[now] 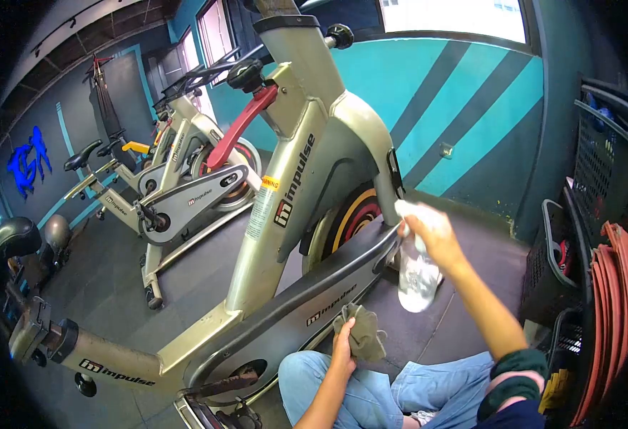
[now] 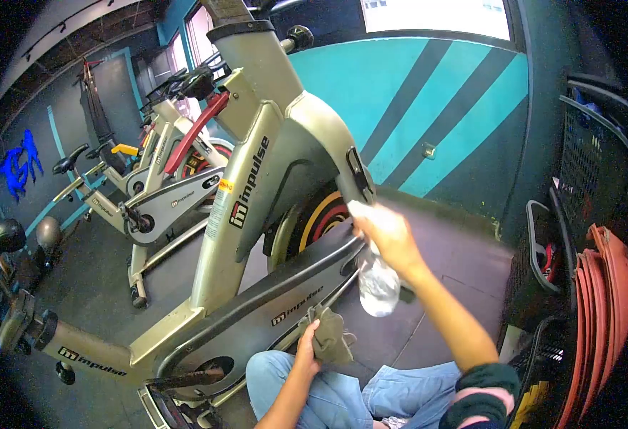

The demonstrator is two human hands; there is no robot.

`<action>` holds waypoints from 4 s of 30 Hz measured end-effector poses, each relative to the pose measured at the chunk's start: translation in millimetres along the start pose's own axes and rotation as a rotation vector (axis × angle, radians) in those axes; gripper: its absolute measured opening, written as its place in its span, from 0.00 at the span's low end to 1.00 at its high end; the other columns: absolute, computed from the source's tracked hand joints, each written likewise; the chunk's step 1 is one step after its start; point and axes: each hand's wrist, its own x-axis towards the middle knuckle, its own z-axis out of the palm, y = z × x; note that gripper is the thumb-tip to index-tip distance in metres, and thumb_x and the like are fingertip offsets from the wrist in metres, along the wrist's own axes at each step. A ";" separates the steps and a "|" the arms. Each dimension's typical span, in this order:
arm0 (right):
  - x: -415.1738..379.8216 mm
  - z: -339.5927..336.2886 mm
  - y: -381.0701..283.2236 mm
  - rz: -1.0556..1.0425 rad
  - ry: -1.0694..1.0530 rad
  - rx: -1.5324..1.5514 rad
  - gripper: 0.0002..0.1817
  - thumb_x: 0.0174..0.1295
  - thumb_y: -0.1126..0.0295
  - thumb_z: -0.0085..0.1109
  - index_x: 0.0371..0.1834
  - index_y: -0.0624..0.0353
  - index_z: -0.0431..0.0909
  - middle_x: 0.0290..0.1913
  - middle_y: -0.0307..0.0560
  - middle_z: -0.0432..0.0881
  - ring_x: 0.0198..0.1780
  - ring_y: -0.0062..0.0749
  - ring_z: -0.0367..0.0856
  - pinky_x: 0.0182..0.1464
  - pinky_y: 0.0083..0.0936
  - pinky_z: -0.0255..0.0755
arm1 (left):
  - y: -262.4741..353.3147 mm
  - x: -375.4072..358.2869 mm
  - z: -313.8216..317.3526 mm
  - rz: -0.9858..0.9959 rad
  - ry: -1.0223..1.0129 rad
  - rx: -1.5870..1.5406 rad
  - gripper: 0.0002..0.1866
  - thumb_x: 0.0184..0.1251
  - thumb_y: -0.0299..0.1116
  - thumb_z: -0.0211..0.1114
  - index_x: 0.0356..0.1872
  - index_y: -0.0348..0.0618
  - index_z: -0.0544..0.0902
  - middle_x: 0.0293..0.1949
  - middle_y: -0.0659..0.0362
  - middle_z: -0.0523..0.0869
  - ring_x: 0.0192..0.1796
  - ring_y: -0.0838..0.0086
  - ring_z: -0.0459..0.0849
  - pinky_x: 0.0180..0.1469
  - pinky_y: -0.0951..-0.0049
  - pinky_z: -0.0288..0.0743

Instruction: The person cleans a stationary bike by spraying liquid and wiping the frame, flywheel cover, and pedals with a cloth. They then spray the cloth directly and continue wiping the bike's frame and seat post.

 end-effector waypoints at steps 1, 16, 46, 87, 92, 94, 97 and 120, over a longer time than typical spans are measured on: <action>-20.1 -8.1 44.6 0.041 0.015 -0.124 0.18 0.65 0.57 0.55 0.40 0.63 0.80 0.31 0.44 0.80 0.33 0.27 0.77 0.39 0.27 0.70 | 0.1 1.1 -1.1 0.006 0.001 -0.030 0.20 0.61 0.43 0.65 0.50 0.42 0.79 0.44 0.56 0.85 0.45 0.67 0.85 0.48 0.64 0.80; -258.4 -41.7 287.2 0.690 0.608 -0.555 0.42 0.39 0.82 0.71 0.61 0.57 0.62 0.50 0.59 0.72 0.54 0.57 0.73 0.55 0.44 0.68 | -21.4 26.3 -3.3 0.028 0.074 -0.021 0.21 0.59 0.44 0.64 0.50 0.43 0.78 0.46 0.58 0.84 0.48 0.67 0.83 0.53 0.64 0.77; -222.8 14.3 130.9 0.561 0.283 0.012 0.14 0.44 0.85 0.67 0.29 0.60 0.73 0.32 0.39 0.80 0.35 0.21 0.77 0.41 0.20 0.71 | -4.2 -11.2 23.7 0.565 -0.202 1.113 0.18 0.49 0.38 0.76 0.33 0.38 0.78 0.46 0.53 0.85 0.47 0.77 0.80 0.51 0.74 0.73; 100.1 128.2 -14.1 -0.856 0.354 -0.569 0.25 0.61 0.63 0.60 0.49 0.79 0.73 0.57 0.73 0.72 0.63 0.62 0.69 0.68 0.47 0.60 | 212.7 -83.8 105.9 1.885 0.652 0.985 0.13 0.66 0.27 0.58 0.49 0.37 0.82 0.57 0.50 0.80 0.67 0.54 0.70 0.68 0.57 0.58; 129.0 133.9 -11.1 -0.794 0.336 -0.584 0.25 0.65 0.60 0.55 0.51 0.78 0.73 0.60 0.72 0.70 0.66 0.61 0.65 0.71 0.48 0.56 | 233.5 -74.9 106.4 1.611 0.670 1.035 0.20 0.72 0.37 0.56 0.58 0.36 0.77 0.62 0.50 0.77 0.67 0.61 0.70 0.69 0.64 0.58; 150.0 128.0 -19.4 -0.807 0.406 -0.557 0.25 0.67 0.62 0.52 0.55 0.78 0.70 0.61 0.75 0.68 0.66 0.63 0.65 0.70 0.48 0.56 | 233.9 -71.1 104.3 1.587 0.674 1.080 0.22 0.74 0.44 0.53 0.61 0.40 0.76 0.58 0.50 0.80 0.61 0.59 0.77 0.63 0.64 0.66; 175.4 120.7 -28.8 -0.751 0.440 -0.584 0.24 0.68 0.63 0.50 0.53 0.79 0.70 0.60 0.77 0.69 0.65 0.66 0.64 0.71 0.49 0.54 | 231.4 -78.2 107.9 1.312 0.674 1.344 0.24 0.75 0.50 0.47 0.61 0.48 0.75 0.51 0.50 0.83 0.52 0.52 0.81 0.52 0.59 0.72; 224.0 99.1 -77.3 -1.189 0.393 -0.610 0.22 0.53 0.70 0.52 0.52 0.66 0.78 0.57 0.52 0.78 0.62 0.47 0.71 0.64 0.41 0.60 | 227.6 -72.4 104.3 1.418 0.748 1.360 0.22 0.74 0.49 0.47 0.57 0.47 0.77 0.47 0.53 0.83 0.47 0.54 0.81 0.49 0.57 0.72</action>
